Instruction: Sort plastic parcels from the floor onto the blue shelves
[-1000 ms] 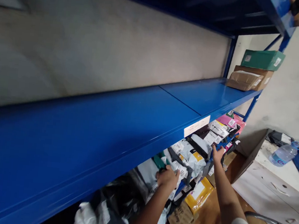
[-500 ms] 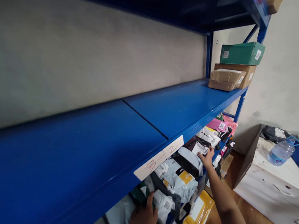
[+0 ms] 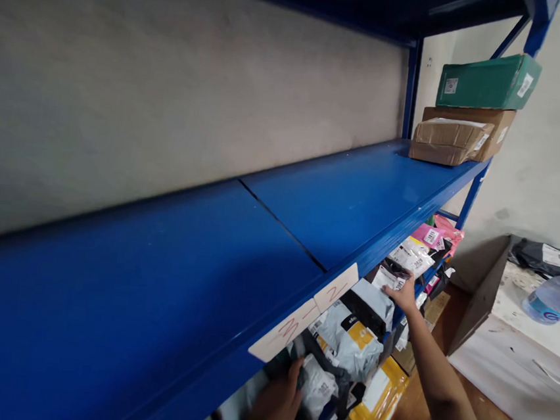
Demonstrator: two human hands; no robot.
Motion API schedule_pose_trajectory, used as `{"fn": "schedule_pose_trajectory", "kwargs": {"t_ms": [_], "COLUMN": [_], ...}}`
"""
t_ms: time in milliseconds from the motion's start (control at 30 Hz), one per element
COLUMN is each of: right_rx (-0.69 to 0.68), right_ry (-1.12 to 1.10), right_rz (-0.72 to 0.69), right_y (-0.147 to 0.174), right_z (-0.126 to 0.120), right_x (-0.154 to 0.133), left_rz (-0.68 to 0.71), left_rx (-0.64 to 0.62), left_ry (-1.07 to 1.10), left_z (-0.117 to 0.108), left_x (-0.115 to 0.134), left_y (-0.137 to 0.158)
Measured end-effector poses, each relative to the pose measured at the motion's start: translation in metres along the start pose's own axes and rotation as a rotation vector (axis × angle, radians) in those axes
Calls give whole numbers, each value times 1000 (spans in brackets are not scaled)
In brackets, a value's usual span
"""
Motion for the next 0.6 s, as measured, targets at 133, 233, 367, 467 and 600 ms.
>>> {"fn": "schedule_pose_trajectory", "kwargs": {"t_ms": [133, 233, 367, 467, 600], "right_rx": [33, 38, 117, 233, 272], "right_ry": [-63, -103, -152, -168, -157], "right_rz": [48, 89, 167, 236, 344], "right_y": [-7, -18, -29, -30, -13], "right_z": [-4, -6, -24, -46, -67], "right_x": [0, -2, -2, 6, 28], "left_rz": [19, -12, -54, -58, -69], "left_rx": [-42, -23, 54, 88, 85], "left_ry": [-44, -5, 66, 62, 46], "left_z": [-17, -23, -13, -8, -10], "left_x": [24, 34, 32, 30, 33], "left_y": [-2, -1, 6, 9, 8]}}
Point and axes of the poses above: each hand's wrist, its own y-axis away from the middle knuckle, its own z-axis out of the palm, x = y × z, the point moved 4 cm from there along -y, towards the middle knuckle, and after that the axes turned 15 degrees about z, right-handed, at the moved point
